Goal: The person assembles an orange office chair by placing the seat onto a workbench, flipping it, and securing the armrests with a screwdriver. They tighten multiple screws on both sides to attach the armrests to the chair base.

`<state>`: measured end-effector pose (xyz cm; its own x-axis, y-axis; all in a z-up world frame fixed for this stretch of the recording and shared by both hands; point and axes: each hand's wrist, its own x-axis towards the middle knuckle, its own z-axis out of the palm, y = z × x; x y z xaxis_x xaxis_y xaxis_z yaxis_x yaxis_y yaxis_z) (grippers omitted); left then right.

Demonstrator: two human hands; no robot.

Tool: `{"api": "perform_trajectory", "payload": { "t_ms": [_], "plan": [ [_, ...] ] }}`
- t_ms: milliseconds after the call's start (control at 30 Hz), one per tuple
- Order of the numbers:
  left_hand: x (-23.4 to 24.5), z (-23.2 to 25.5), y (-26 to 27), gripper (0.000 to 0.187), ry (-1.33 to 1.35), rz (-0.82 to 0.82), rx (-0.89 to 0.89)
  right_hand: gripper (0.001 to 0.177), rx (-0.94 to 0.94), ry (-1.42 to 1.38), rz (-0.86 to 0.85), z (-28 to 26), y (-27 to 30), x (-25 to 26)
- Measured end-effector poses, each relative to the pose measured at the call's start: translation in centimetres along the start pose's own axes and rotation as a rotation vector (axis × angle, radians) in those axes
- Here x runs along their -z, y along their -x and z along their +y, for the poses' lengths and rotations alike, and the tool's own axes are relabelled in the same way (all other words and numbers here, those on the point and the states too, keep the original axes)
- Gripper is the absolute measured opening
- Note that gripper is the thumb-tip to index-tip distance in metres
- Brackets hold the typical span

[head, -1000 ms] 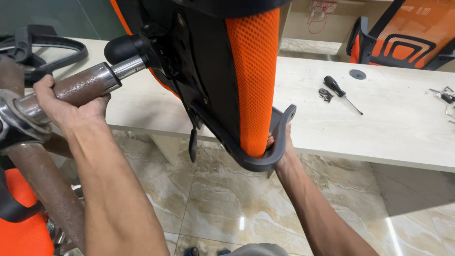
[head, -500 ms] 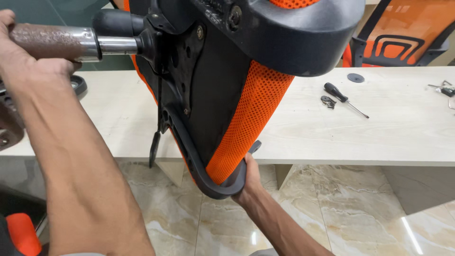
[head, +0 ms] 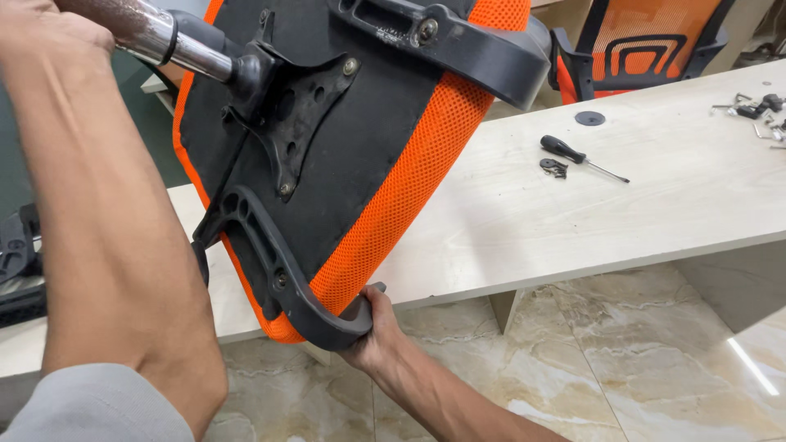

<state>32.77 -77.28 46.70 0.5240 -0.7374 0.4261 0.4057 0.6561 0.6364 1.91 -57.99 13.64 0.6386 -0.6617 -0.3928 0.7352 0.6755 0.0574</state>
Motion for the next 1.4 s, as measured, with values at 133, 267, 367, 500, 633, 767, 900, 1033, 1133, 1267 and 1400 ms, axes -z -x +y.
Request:
{"api": "perform_trajectory", "payload": {
  "t_ms": [133,267,367,500,633,767,900,1033,1133,1267,1400],
  "plan": [
    [-1.3,-1.1,-0.7,0.049,-0.031,0.003,-0.018,0.052,-0.094,0.162,0.075,-0.9,0.8,-0.6],
    [-4.9,-3.0,-0.4,0.048,-0.034,-0.004,-0.05,0.047,-0.285,0.179,-0.078,-2.1,1.7,-0.8],
    [-8.8,-4.5,1.0,0.047,-0.037,-0.018,-0.09,0.047,-0.32,0.161,-0.023,-2.7,2.3,-1.4],
    [-13.2,-6.6,4.5,0.05,-0.034,-0.119,-0.123,0.046,-0.34,0.053,0.096,-3.3,2.7,-2.4],
    [-16.7,-9.0,6.0,0.056,-0.058,-0.144,0.022,0.045,-0.348,-0.01,0.204,-4.4,2.0,-2.4],
    [-18.5,-13.8,5.8,0.049,-0.125,-0.306,-0.052,0.035,-0.357,-0.076,0.194,-4.5,0.5,-1.0],
    [-18.8,-18.3,4.9,0.038,-0.292,-0.282,-0.04,0.035,-0.35,-0.148,0.2,-3.5,-1.6,0.1],
    [-19.6,-21.4,5.0,0.029,-0.312,-0.258,0.198,0.036,-0.351,-0.219,0.147,-3.0,-4.1,0.0],
    [-19.8,-23.7,5.1,0.024,-0.298,-0.343,0.17,0.036,-0.354,-0.256,0.116,-2.6,-5.5,0.2],
    [-19.6,-25.3,4.2,0.023,-0.254,-0.399,0.19,0.036,-0.382,-0.265,0.089,-2.6,-6.7,0.0],
    [-18.2,-25.5,3.7,0.025,-0.337,-0.409,0.182,0.044,-0.378,-0.226,0.252,-2.6,-7.3,-0.3]
  ]
}}
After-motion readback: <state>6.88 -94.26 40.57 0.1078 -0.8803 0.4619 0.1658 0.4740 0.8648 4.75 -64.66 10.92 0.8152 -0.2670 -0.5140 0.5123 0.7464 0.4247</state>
